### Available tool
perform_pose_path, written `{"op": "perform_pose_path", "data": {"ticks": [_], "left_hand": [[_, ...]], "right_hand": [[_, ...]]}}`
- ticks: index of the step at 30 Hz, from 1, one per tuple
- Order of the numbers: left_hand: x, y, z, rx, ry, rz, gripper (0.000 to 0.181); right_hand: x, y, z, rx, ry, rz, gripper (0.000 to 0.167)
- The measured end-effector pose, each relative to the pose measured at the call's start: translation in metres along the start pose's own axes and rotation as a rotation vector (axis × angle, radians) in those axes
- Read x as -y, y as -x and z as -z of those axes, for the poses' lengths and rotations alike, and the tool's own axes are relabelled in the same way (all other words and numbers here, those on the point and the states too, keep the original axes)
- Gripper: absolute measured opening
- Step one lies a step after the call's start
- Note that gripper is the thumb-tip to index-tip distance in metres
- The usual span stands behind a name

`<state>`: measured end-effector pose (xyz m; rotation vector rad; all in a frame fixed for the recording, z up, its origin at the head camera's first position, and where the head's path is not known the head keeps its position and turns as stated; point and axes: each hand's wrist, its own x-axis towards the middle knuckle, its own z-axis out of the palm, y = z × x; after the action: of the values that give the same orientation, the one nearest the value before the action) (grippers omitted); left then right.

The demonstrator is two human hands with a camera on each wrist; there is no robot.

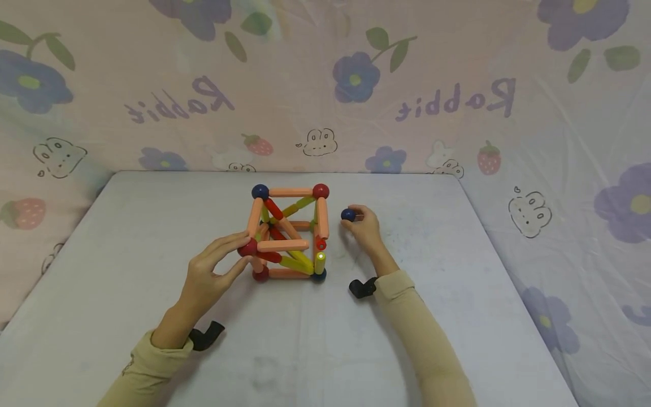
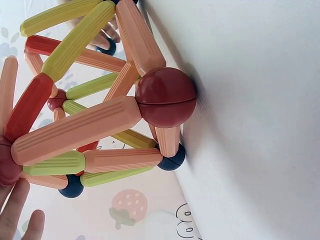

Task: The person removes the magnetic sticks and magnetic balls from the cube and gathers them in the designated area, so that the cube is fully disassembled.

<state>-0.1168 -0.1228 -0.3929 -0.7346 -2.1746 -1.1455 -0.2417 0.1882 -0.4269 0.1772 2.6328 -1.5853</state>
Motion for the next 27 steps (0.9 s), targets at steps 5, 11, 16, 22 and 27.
{"op": "perform_pose_path", "data": {"ticks": [5,11,16,22,27], "left_hand": [[0.001,0.001,-0.001,-0.002,0.003,-0.005,0.05],[0.003,0.001,-0.002,-0.018,-0.004,-0.027,0.053],[0.003,0.001,-0.002,-0.026,-0.005,-0.04,0.054],[0.002,0.001,-0.002,-0.024,-0.002,-0.041,0.054],[0.002,0.0,-0.002,-0.024,-0.003,-0.036,0.053]], "right_hand": [[-0.007,-0.015,-0.004,-0.009,0.085,-0.025,0.05],[-0.013,-0.026,-0.007,-0.055,0.141,-0.047,0.049],[-0.012,-0.029,-0.007,-0.051,0.172,-0.055,0.049],[-0.012,-0.03,-0.006,-0.027,0.146,-0.062,0.051],[-0.013,-0.029,0.0,-0.042,0.126,-0.01,0.05]]}}
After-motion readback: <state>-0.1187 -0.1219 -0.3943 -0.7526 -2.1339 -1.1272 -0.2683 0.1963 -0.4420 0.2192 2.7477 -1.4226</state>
